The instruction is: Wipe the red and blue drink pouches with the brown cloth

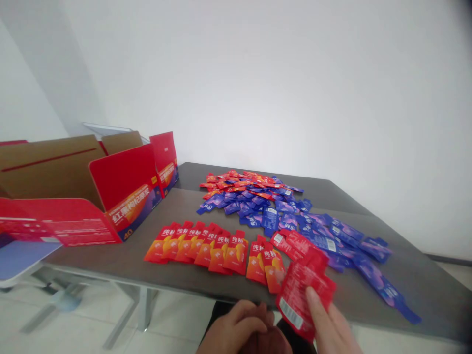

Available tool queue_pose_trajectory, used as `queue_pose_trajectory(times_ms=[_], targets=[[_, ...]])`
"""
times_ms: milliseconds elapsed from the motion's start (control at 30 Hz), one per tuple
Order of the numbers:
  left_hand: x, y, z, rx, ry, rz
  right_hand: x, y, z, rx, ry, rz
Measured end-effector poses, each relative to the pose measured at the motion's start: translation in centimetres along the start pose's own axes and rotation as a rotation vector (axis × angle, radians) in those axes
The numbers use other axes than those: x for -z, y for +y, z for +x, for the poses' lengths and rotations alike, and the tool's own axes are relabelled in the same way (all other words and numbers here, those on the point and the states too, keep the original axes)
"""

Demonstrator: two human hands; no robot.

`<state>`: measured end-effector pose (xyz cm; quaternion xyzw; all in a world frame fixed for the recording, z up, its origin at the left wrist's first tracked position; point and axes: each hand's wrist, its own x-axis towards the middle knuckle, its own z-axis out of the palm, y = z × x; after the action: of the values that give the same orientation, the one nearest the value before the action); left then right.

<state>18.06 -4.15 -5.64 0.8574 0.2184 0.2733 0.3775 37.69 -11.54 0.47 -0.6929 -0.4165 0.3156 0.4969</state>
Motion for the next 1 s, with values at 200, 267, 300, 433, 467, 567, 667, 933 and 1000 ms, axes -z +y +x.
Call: queue_pose_trajectory(times_ms=[200,267,300,433,467,567,667,933,1000], targets=[[4.1,0.2,-2.6,0.008,0.361,-0.093,-8.1,-4.7,5.9,0.421,-0.176,-0.396],[4.9,0.5,-2.9,0.056,0.428,-0.026,-11.3,-6.4,7.6,0.605,-0.203,-0.647],[5.3,0.6,-2.9,0.082,0.442,0.001,-12.8,-7.0,8.3,0.670,-0.221,-0.773],[5.9,0.7,-3.1,0.156,0.480,0.042,-17.4,-7.8,10.2,0.694,-0.274,-0.880],[5.9,0.7,-3.1,0.167,0.487,0.046,-18.0,-7.7,10.4,0.693,-0.288,-0.890],[5.9,0.5,-3.4,0.175,0.493,0.047,-17.4,-6.9,10.5,0.705,-0.297,-0.886],[5.9,0.4,-3.8,0.162,0.512,0.048,-13.9,-6.0,10.5,0.702,-0.242,-0.857],[5.9,0.5,-4.3,0.129,0.487,0.029,0.8,-0.5,13.7,0.504,0.067,-0.899],[5.6,0.4,-4.2,0.100,0.457,0.020,3.3,1.3,14.3,0.487,0.074,-0.937]])
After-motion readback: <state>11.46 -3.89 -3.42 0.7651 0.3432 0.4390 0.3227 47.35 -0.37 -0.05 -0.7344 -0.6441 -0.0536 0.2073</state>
